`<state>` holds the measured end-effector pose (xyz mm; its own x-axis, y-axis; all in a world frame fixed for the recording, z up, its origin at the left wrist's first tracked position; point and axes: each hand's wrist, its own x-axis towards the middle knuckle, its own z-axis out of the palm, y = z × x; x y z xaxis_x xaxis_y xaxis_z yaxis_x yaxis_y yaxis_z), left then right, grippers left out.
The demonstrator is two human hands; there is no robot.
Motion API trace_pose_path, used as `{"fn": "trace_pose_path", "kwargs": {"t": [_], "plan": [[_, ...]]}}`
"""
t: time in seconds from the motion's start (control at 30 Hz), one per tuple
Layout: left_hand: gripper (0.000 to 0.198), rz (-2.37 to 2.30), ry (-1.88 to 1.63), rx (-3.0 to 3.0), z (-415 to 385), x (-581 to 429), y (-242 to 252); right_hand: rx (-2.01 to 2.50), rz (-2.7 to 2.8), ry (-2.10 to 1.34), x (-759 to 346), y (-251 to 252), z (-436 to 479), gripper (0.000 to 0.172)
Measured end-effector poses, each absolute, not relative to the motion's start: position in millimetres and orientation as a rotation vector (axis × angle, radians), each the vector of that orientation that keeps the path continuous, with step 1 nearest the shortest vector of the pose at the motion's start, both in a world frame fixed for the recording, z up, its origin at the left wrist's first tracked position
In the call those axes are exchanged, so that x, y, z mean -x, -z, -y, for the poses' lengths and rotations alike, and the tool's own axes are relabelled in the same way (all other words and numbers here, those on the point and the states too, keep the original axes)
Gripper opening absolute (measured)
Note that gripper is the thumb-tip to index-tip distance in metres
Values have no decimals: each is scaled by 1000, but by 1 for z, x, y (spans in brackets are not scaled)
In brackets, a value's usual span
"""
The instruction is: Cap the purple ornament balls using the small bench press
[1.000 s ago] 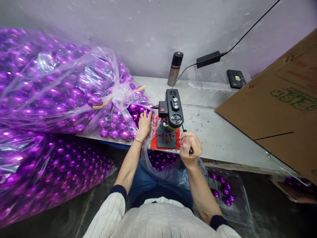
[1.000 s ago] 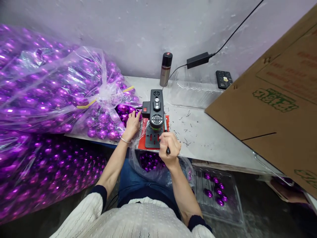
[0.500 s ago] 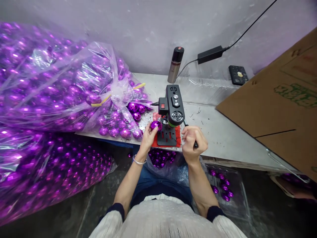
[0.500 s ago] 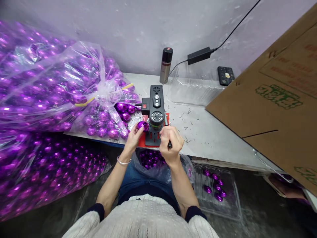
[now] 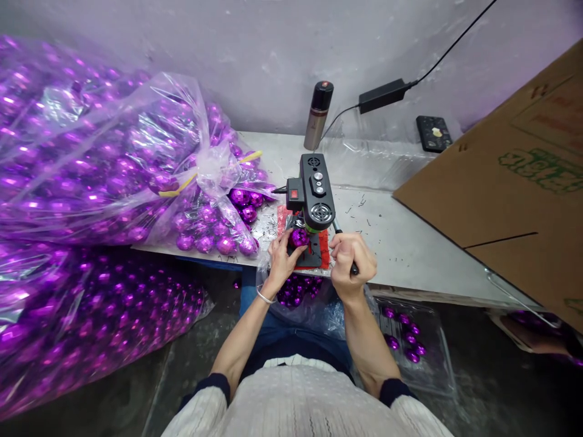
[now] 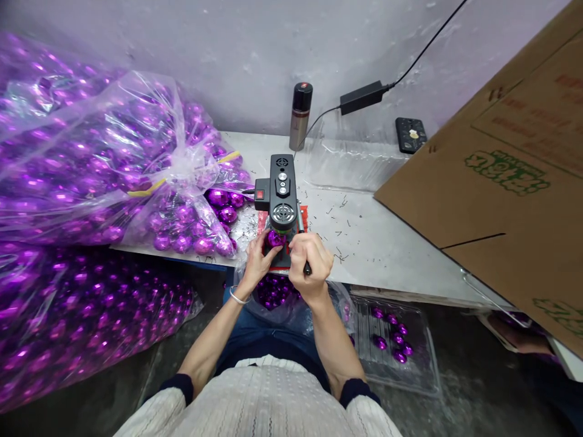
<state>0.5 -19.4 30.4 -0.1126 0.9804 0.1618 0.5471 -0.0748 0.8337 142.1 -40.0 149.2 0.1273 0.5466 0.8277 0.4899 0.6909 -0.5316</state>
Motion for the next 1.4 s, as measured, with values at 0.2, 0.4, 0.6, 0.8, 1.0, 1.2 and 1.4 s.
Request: {"fn": "trace_pose_path", "kwargs": {"t": [0.2,0.4,0.6,0.8,1.0,1.2,1.4], "plan": [[57,-1529,-1162,-1846,17,-6,-24,889,1519,-33,-144,-148,40,27],[64,-1432,-1248,-1835,14,-4,-13,893,1544,-10,-146,-142,41,25],[62,-1424,-1309,-1829,13,-4,-9,884,1519,9,-145,-115,43,24],[61,-1438,-1284,-1838,14,-4,-8,824,1507,64,-142,-85,40,24],[62,-1452,-1263,-1838,16,-4,-8,810,1458,90,-143,-71,37,24],[62,-1504,-1222,-1822,16,-5,-7,790,1439,64,-141,-62,36,26],[61,-1472,-1243,-1821,15,-4,-8,764,1445,33,-142,-58,35,27]]}}
